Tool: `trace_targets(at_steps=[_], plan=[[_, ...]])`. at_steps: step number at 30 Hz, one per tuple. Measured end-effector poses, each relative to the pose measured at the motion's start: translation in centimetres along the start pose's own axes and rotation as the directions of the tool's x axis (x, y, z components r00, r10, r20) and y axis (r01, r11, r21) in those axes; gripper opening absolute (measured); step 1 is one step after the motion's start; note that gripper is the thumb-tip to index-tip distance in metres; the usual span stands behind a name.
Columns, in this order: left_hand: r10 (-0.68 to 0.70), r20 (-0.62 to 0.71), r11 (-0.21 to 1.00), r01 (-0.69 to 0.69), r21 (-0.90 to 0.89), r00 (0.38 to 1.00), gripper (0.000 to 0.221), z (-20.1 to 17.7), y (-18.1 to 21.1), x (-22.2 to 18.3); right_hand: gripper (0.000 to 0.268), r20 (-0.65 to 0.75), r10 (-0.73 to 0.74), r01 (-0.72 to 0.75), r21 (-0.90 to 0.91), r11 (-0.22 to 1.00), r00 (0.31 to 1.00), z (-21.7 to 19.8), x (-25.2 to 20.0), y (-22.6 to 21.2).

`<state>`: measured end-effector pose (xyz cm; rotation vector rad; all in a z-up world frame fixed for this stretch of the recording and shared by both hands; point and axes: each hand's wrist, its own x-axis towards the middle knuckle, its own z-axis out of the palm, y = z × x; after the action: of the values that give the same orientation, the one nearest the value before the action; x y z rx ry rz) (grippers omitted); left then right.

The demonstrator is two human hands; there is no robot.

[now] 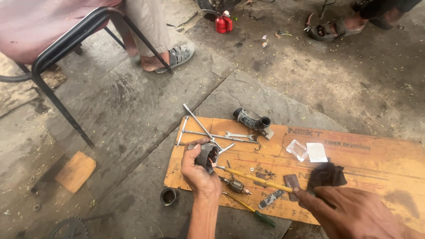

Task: The person sits on a chair with a starter motor housing on their lap and works on the armature inside it. They use a screwdriver to scrape and clean the internal copper windings and components, turning the housing over and picking at parts by hand, with wrenches and other tools laid out on a wooden board on the ground.

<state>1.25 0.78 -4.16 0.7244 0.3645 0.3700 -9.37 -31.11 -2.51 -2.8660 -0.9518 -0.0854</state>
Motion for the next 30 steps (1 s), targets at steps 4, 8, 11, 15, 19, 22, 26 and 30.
trace_targets(at_steps=[4, 8, 11, 15, 19, 22, 26, 30], plan=[[-0.041, -0.056, 0.999, 0.040, -0.033, 0.998, 0.024, -0.6, 0.3, 0.2, 0.041, 0.263, 0.243, -0.316, 0.284, 0.905, 0.934, -1.0, 1.9, 0.3], [-0.060, 0.028, 0.978, 0.064, -0.197, 0.998, 0.027, 1.0, 2.2, 0.7, 0.037, 0.666, 0.417, -0.785, 0.553, 0.279, 0.618, -6.1, 6.0, -0.8], [-0.089, -0.013, 0.970, 0.083, -0.228, 0.996, 0.029, 0.2, 2.2, 1.1, 0.043, 0.636, 0.252, -0.683, 0.660, 0.312, 0.730, -4.0, 5.8, 1.8], [-0.170, -0.107, 0.970, 0.146, -0.197, 0.980, 0.026, -1.1, 1.1, 1.1, 0.029, 0.550, 0.054, -0.408, 0.547, 0.731, 0.834, 3.8, 4.7, 8.4], [-0.314, -0.102, 0.941, 0.296, -0.162, 0.944, 0.027, 1.2, 1.3, -0.3, 0.029, 0.691, 0.158, -0.436, 0.248, 0.865, 0.706, 15.8, 1.1, 16.4], [-0.450, -0.033, 0.884, 0.440, -0.155, 0.892, 0.027, 3.2, 1.7, -1.2, 0.052, 0.730, 0.197, -0.405, 0.119, 0.907, 0.655, 22.6, -1.0, 20.7], [-0.540, 0.015, 0.841, 0.538, 0.051, 0.842, 0.025, 3.7, 0.7, -2.1, 0.027, 0.752, 0.173, -0.384, 0.114, 0.916, 0.636, 21.2, 1.5, 19.2], [-0.602, 0.045, 0.779, 0.575, 0.250, 0.797, 0.029, 4.0, -0.6, -2.4, 0.008, 0.099, 0.074, -0.113, 0.495, 0.861, 0.992, 9.0, 10.2, 10.7]])
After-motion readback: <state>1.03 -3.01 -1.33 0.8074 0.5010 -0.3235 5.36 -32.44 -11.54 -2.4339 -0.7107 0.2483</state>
